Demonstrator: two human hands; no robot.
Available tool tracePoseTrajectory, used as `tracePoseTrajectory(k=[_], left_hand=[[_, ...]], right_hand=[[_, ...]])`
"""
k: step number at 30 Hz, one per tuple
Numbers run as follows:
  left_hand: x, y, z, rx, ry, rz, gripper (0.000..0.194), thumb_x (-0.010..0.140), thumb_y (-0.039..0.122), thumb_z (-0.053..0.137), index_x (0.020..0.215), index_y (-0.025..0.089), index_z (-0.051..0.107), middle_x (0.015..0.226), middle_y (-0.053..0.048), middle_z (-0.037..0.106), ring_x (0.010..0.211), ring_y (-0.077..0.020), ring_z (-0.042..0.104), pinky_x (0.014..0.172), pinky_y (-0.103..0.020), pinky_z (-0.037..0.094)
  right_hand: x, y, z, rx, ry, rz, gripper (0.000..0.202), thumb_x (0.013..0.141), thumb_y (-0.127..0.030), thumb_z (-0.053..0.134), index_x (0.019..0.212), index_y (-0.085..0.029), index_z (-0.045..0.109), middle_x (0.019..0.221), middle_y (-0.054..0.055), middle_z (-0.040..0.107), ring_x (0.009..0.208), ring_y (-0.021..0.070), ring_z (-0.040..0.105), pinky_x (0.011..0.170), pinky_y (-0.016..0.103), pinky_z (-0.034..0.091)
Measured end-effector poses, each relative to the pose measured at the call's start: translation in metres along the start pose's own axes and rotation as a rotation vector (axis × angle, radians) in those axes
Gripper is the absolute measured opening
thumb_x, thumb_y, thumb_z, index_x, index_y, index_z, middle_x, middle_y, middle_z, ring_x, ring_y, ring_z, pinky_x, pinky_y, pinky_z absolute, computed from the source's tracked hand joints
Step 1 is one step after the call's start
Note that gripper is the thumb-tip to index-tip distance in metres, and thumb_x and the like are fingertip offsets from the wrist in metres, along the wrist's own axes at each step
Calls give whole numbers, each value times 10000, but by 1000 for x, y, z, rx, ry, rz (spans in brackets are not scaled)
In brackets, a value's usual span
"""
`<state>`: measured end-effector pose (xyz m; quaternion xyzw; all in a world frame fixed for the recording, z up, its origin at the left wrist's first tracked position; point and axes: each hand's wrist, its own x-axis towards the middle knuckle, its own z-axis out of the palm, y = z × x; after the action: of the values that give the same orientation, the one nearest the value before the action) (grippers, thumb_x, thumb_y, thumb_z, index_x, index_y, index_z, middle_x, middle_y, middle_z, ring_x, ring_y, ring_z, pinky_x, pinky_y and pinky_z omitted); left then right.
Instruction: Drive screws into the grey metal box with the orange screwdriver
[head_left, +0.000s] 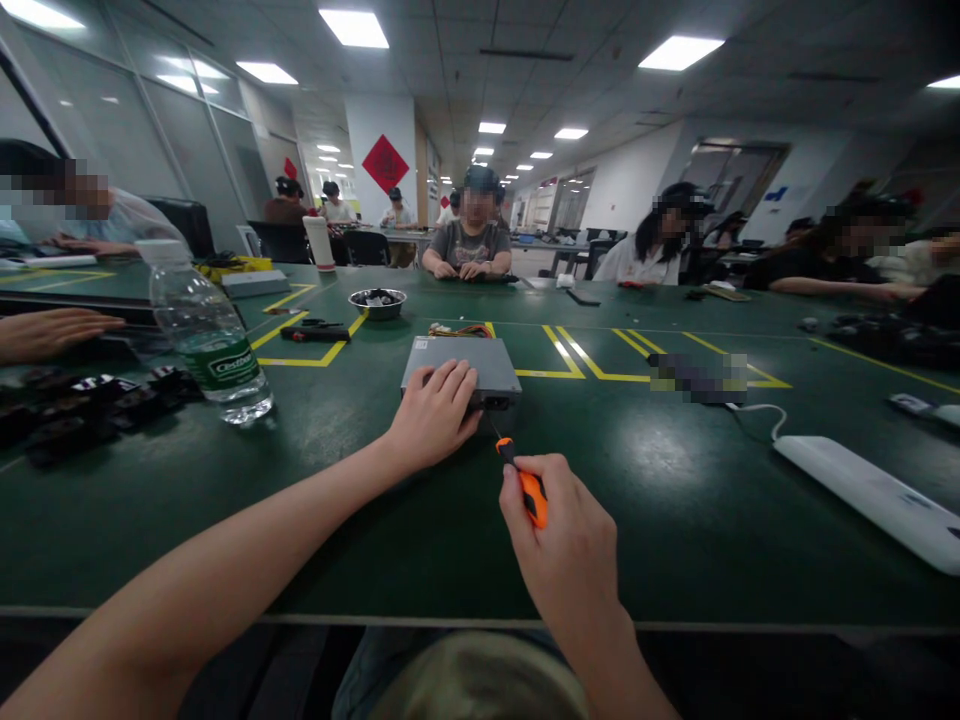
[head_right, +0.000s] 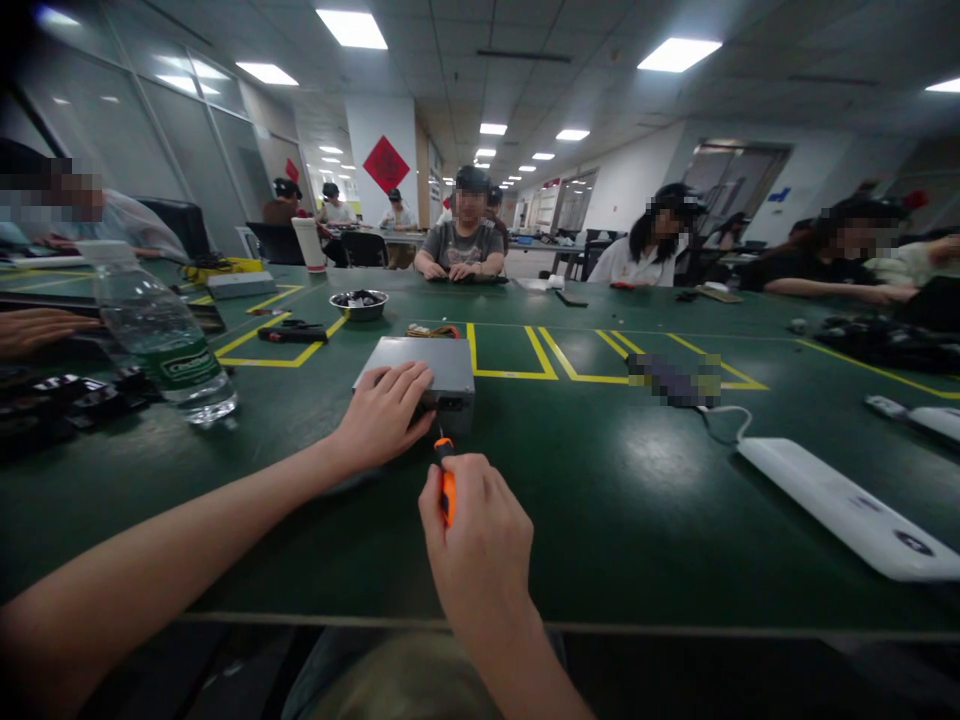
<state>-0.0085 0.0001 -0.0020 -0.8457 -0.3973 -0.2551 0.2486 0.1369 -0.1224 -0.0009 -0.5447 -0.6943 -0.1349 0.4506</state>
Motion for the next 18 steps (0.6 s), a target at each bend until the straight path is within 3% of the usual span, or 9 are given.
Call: tracePoseTrajectory(k=[5,18], left_hand=[[0,0,-1,15,-12,2,433,871,332,418,1234,100,461,1313,-169,479,1208,-297,429,937,-453,338],[-1,0,-1,12,-16,8,434,876,321,409,1246,98,448,1312,-170,479,1213,-298,421,941,-451,330]], right_hand=[[5,4,-3,11,35,74,152,900,-292,405,818,-195,487,641,-25,570,523,100,554,495,200,381],[-12,-4,7,4,-72,-92,139,860,-131,394,860,-178,524,798,46,538,733,166,546,629,274,449]])
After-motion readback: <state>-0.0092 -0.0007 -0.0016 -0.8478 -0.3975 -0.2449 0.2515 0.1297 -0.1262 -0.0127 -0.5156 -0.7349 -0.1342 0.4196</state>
